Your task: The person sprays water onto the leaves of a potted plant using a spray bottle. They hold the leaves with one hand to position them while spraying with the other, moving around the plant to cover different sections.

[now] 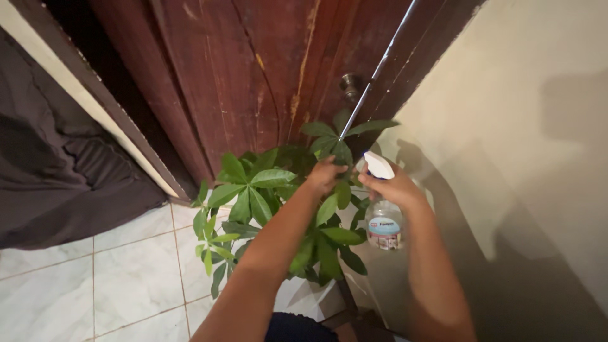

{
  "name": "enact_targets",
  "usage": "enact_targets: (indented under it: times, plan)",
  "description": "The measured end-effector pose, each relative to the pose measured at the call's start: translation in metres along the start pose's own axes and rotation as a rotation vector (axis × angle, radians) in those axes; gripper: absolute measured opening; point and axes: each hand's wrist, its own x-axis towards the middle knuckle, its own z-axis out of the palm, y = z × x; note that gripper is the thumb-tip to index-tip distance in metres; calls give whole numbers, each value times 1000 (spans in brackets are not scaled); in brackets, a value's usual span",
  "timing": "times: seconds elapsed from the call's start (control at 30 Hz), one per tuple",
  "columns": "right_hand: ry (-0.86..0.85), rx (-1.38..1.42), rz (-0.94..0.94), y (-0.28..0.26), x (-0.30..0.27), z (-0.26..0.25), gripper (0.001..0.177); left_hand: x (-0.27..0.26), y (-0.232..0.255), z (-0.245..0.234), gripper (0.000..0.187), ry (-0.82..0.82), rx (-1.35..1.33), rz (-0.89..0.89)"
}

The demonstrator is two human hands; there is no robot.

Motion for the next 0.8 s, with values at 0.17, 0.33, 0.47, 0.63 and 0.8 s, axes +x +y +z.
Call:
enact_targets:
  times: [0.17,0.33,0.47,0.63,0.8]
  plan:
    - [103,-50,44,1,-13,23,30,-31,7,-15,47,-172,209,36]
    - [84,-45,-39,22,-11,35,31,-24,-7,-25,43,-234,201,77]
    - [88,-25,2,25,-10,40,30,-28,-4,-22,48,-208,94,45]
    - [95,-118,-22,10,-15,39,34,-56,15,-15,47,-112,309,60]
    - [153,-35,18,8,-13,45,39,-65,18,-15,47,-132,299,95]
